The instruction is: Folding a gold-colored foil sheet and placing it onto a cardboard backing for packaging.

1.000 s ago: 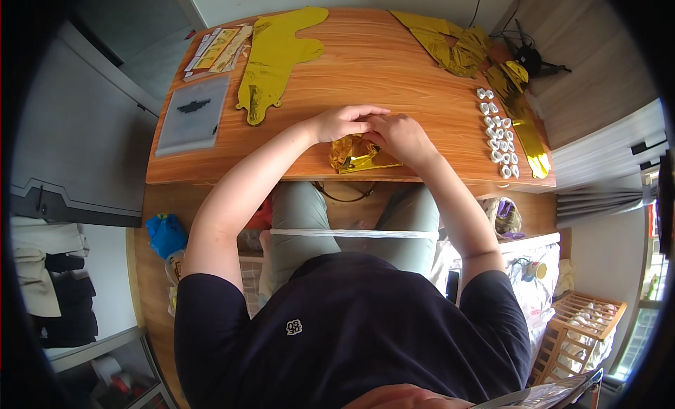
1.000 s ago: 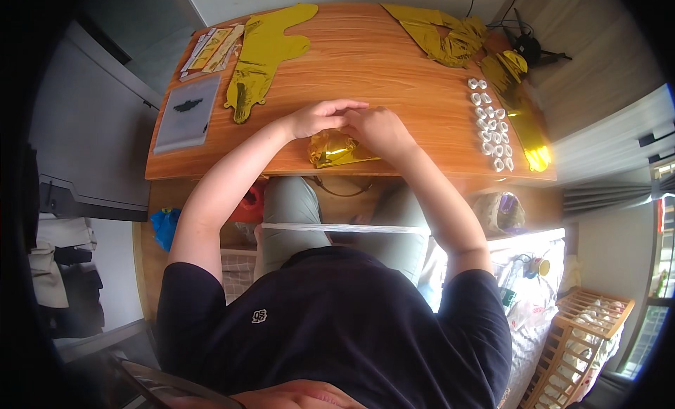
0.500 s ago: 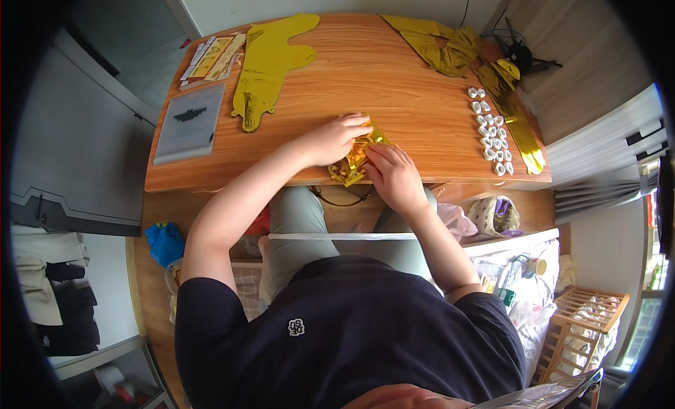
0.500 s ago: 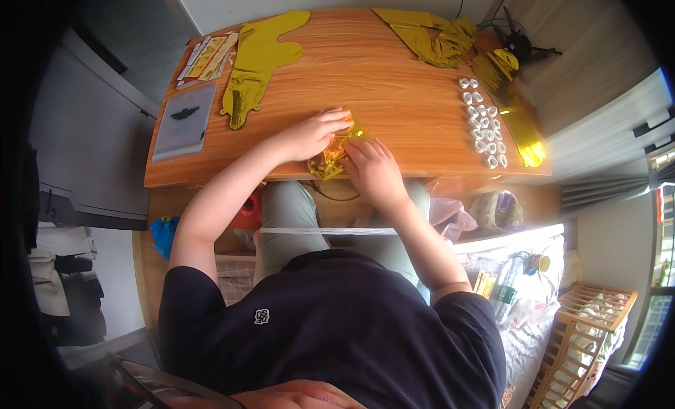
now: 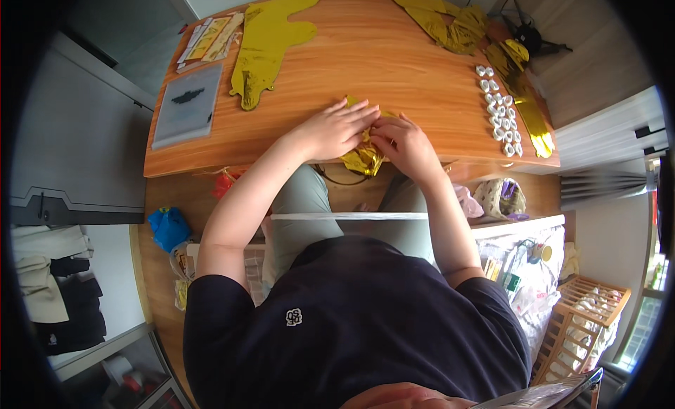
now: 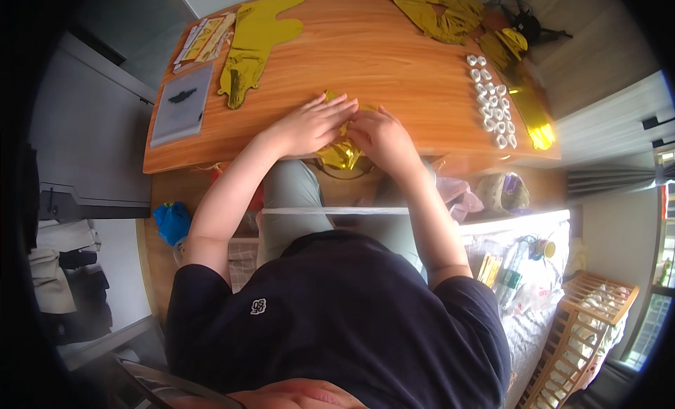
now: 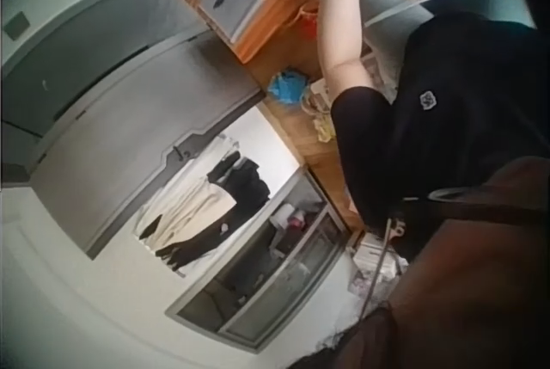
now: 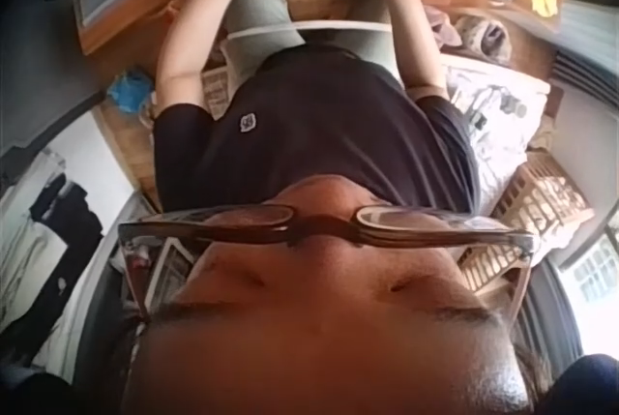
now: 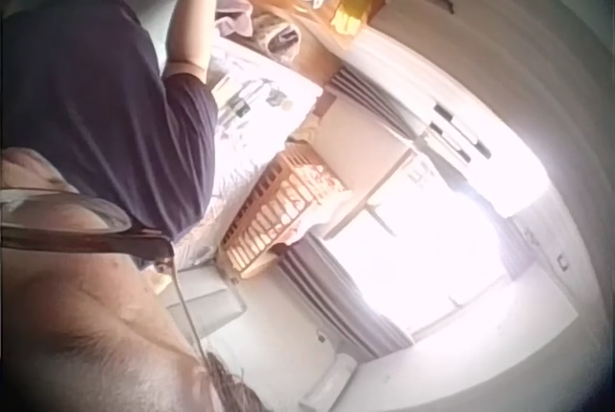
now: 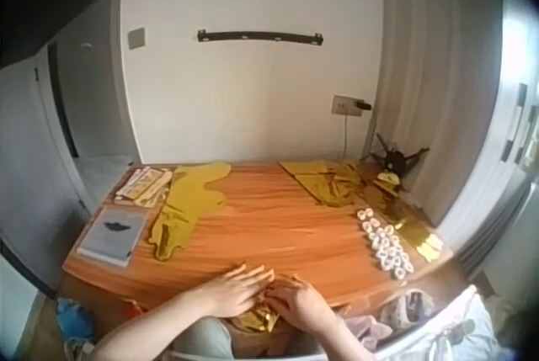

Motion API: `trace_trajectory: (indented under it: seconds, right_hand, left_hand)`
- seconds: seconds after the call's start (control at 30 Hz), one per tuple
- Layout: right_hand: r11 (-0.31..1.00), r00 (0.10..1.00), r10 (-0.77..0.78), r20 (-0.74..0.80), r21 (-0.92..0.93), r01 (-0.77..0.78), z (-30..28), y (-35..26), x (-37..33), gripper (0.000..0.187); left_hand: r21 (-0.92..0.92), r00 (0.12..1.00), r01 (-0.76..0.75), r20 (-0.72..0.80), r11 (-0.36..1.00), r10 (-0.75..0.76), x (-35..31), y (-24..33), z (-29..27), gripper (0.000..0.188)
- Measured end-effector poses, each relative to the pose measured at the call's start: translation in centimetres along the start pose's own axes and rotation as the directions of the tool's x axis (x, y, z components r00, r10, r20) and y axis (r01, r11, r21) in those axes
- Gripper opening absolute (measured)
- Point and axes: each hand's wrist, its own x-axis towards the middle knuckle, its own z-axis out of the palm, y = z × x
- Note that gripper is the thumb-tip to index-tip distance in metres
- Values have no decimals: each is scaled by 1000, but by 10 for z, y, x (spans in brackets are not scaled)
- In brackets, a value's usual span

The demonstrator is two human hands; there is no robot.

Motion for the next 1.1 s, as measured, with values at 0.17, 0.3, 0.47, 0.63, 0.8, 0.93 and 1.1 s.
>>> trace_trajectory:
  seconds: [0.17,0.3,0.47,0.63,0.8,0.93,1.1]
  right_hand:
    - [987,985,160,-60,-18,-162,-8,-26,-29,25]
    - [968,971,218,-93,-110,-228,-2,-44,-39,30]
    - [894,897,442,1,83,-440,0,-40,-33,24]
    - [948,945,316,-84,76,-310,-2,-41,-28,25]
    - [815,830,553,76,155,-558,-9,-58,-19,24]
    - [869,865,493,-95,-2,-495,6,-59,-32,20]
    - [863,876,456,-159,-160,-479,20,-61,-47,25]
  left_hand:
    - [92,987,121,-117,988,-110,-1,6,17,59]
    - [116,966,191,-200,975,-165,2,11,25,58]
    - [118,963,208,-200,971,-182,2,14,23,58]
    - [84,962,214,-193,973,-195,3,14,22,57]
    - [82,961,224,-184,971,-206,3,14,22,57]
    - [83,962,227,-173,970,-210,5,16,20,58]
    - [70,961,226,-180,972,-211,2,14,22,58]
